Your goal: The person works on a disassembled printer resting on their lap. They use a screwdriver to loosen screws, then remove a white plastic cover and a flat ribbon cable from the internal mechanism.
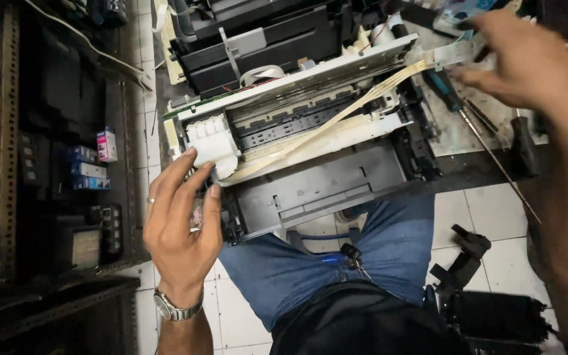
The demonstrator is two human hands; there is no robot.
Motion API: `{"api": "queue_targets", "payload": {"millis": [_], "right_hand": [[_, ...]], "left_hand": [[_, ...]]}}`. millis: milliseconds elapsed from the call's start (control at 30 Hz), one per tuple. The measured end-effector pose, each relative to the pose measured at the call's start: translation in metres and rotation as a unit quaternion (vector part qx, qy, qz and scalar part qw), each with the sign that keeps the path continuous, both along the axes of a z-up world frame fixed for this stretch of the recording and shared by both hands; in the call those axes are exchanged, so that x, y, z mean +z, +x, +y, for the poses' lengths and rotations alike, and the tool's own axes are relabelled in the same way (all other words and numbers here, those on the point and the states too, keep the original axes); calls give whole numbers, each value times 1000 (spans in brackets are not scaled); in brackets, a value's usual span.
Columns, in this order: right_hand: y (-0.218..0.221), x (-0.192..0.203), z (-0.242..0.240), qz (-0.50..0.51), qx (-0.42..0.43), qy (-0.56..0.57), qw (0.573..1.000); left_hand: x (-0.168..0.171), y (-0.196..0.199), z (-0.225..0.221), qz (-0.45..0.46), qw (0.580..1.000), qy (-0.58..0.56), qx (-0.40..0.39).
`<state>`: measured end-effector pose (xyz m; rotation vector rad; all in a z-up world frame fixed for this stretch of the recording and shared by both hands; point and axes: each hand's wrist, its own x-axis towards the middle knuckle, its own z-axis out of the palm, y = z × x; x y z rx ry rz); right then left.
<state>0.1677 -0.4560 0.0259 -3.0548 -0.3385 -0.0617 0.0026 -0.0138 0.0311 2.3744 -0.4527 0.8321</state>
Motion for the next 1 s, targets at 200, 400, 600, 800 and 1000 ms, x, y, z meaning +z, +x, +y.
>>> {"api": "queue_targets", "payload": {"millis": [200, 400, 600, 800, 1000], "right_hand": [[43, -48, -25, 13, 67, -163, 984], [51, -57, -64, -109, 183, -10, 977], [39, -81, -78, -131, 265, 112, 949], [44, -98, -78, -100, 177, -9, 979], [43, -111, -77, -28, 88, -98, 991]], "left_hand": [[2, 5, -10, 15, 999, 48, -21], [-8, 13, -11, 74, 988, 126, -46], [-5, 27, -18, 103, 954, 267, -87], [-4, 51, -29, 128, 925, 349, -76], [-24, 73, -36, 154, 891, 419, -81]]}}
